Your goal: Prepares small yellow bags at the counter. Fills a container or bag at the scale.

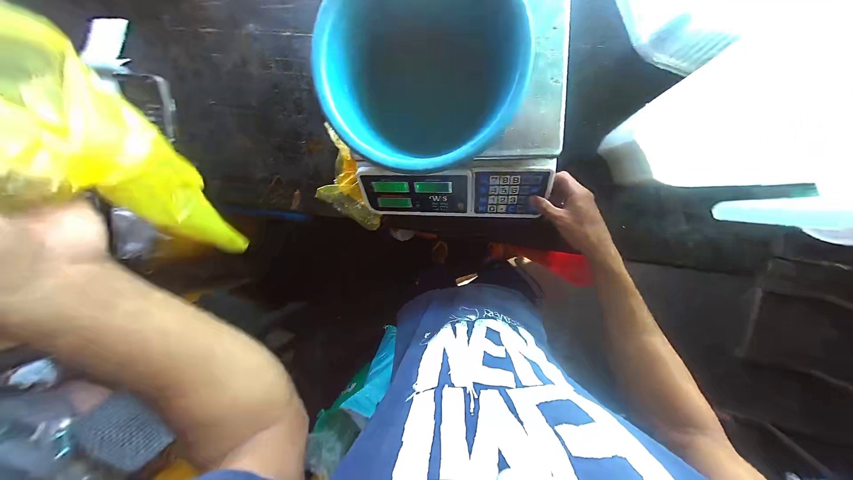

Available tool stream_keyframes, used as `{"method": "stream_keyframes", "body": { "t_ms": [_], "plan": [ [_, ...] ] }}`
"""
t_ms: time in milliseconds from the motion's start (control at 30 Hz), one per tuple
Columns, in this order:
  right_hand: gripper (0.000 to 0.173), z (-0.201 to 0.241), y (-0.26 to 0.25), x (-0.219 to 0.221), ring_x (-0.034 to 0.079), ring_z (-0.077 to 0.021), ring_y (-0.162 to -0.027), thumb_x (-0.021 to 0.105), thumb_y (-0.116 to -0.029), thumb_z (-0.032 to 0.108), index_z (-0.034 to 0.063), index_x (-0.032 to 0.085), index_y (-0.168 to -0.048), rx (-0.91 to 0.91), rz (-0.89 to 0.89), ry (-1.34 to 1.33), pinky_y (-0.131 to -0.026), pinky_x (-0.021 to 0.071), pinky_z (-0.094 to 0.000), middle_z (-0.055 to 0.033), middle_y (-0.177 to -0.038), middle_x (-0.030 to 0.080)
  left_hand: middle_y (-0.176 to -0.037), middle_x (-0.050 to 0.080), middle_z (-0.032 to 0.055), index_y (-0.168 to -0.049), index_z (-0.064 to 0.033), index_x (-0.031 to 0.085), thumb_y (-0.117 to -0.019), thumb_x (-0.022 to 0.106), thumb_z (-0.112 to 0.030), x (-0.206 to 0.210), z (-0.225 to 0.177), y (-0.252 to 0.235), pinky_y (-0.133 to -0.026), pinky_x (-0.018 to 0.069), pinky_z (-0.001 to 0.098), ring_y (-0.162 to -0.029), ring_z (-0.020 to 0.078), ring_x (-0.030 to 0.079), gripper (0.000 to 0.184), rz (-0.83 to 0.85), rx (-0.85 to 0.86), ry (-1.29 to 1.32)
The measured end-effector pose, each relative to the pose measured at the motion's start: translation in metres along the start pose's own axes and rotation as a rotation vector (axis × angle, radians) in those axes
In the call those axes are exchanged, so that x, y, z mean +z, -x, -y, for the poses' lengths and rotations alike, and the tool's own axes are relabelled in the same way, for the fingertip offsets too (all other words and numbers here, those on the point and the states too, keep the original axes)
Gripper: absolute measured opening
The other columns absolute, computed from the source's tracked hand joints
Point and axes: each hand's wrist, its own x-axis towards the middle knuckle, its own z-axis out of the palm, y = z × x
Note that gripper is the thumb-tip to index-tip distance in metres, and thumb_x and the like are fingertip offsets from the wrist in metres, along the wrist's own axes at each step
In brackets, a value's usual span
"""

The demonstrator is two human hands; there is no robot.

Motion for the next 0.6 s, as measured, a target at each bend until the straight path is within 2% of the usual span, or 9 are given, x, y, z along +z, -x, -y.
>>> {"method": "stream_keyframes", "body": {
  "t_ms": [67, 133, 167, 233, 267, 367, 467, 533, 600],
  "plan": [
    [0.030, -0.001, -0.006, -0.001, 0.073, -0.0185, -0.091, 0.070, -0.0983, 0.021, 0.0064, 0.060, -0.122, -0.014, -0.009, -0.002, -0.083, 0.0609, -0.0415, -0.0110, -0.104, 0.073, -0.105, 0.064, 0.0038, -0.115, -0.0054, 0.055, -0.1075, 0.037, -0.007, 0.053, -0.008, -0.008, -0.094, 0.0557, 0.0348, -0.102, 0.0138, 0.065, 0.020, 0.251, 0.106, -0.127],
    [0.032, -0.005, -0.006, -0.004, 0.073, -0.0178, -0.091, 0.071, -0.0976, 0.020, 0.0063, 0.059, -0.124, -0.050, 0.005, -0.023, -0.083, 0.0614, -0.0398, -0.0111, -0.105, 0.073, -0.082, 0.061, -0.0051, -0.093, -0.0156, 0.057, -0.1046, 0.040, -0.011, 0.153, -0.024, 0.035, -0.072, 0.0552, 0.0291, -0.078, 0.0072, 0.062, 0.021, 0.443, 0.149, -0.233],
    [0.037, -0.008, -0.005, -0.007, 0.073, -0.0183, -0.093, 0.072, -0.0972, 0.021, 0.0070, 0.058, -0.129, -0.065, 0.026, -0.046, -0.083, 0.0617, -0.0400, -0.0117, -0.108, 0.072, -0.077, 0.061, -0.0095, -0.088, -0.0195, 0.059, -0.1032, 0.041, -0.012, 0.195, -0.028, 0.062, -0.067, 0.0545, 0.0256, -0.072, 0.0036, 0.061, 0.025, 0.637, 0.141, -0.254],
    [0.051, -0.018, 0.003, -0.017, 0.071, -0.0200, -0.096, 0.073, -0.0956, 0.025, 0.0090, 0.052, -0.140, -0.078, 0.059, -0.087, -0.084, 0.0607, -0.0413, -0.0120, -0.116, 0.069, -0.079, 0.067, -0.0143, -0.091, -0.0219, 0.068, -0.1102, 0.038, -0.026, 0.239, -0.024, 0.094, -0.062, 0.0548, 0.0183, -0.070, -0.0021, 0.062, 0.036, 1.109, 0.048, -0.290],
    [0.055, -0.026, 0.013, -0.024, 0.070, -0.0205, -0.099, 0.072, -0.0953, 0.028, 0.0090, 0.051, -0.142, -0.071, 0.059, -0.111, -0.085, 0.0602, -0.0423, -0.0117, -0.118, 0.068, -0.079, 0.068, -0.0136, -0.093, -0.0206, 0.070, -0.1111, 0.037, -0.034, 0.245, -0.019, 0.098, -0.059, 0.0545, 0.0180, -0.067, -0.0023, 0.063, 0.040, 1.255, -0.003, -0.339],
    [0.046, -0.055, 0.061, -0.049, 0.071, -0.0191, -0.098, 0.064, -0.0985, 0.032, 0.0019, 0.059, -0.134, -0.026, -0.096, -0.201, -0.082, 0.0619, -0.0397, -0.0126, -0.117, 0.070, -0.078, 0.068, -0.0119, -0.096, -0.0178, 0.070, -0.1091, 0.042, -0.042, 0.242, -0.005, 0.085, -0.062, 0.0564, 0.0187, -0.069, -0.0029, 0.064, 0.040, 1.297, -0.040, -0.575],
    [0.043, -0.085, 0.112, -0.075, 0.068, -0.0133, -0.089, 0.063, -0.0978, 0.026, -0.0042, 0.055, -0.127, -0.037, -0.485, -0.350, -0.071, 0.0603, -0.0323, -0.0094, -0.116, 0.067, -0.092, 0.071, -0.0055, -0.116, -0.0090, 0.066, -0.1014, 0.061, -0.026, 0.240, 0.010, 0.077, -0.077, 0.0588, 0.0216, -0.081, -0.0011, 0.067, 0.023, 1.324, -0.065, -0.732],
    [0.059, -0.096, 0.124, -0.101, 0.066, -0.0099, -0.103, 0.068, -0.0966, 0.039, 0.0054, 0.043, -0.139, -0.142, -0.665, -0.339, -0.078, 0.0603, -0.0307, 0.0002, -0.133, 0.058, -0.102, 0.071, 0.0069, -0.120, -0.0032, 0.064, -0.0948, 0.070, -0.015, 0.240, 0.012, 0.076, -0.086, 0.0583, 0.0368, -0.092, 0.0130, 0.069, 0.029, 1.381, -0.034, -0.863],
    [0.079, -0.083, 0.122, -0.129, 0.062, -0.0133, -0.120, 0.072, -0.0918, 0.050, 0.0102, 0.033, -0.147, -0.273, -0.735, -0.270, -0.089, 0.0598, -0.0339, 0.0009, -0.146, 0.049, -0.102, 0.066, 0.0128, -0.112, -0.0007, 0.065, -0.0964, 0.065, -0.011, 0.235, 0.002, 0.073, -0.087, 0.0539, 0.0466, -0.095, 0.0230, 0.064, 0.018, 1.461, 0.187, -0.978]
  ]
}}
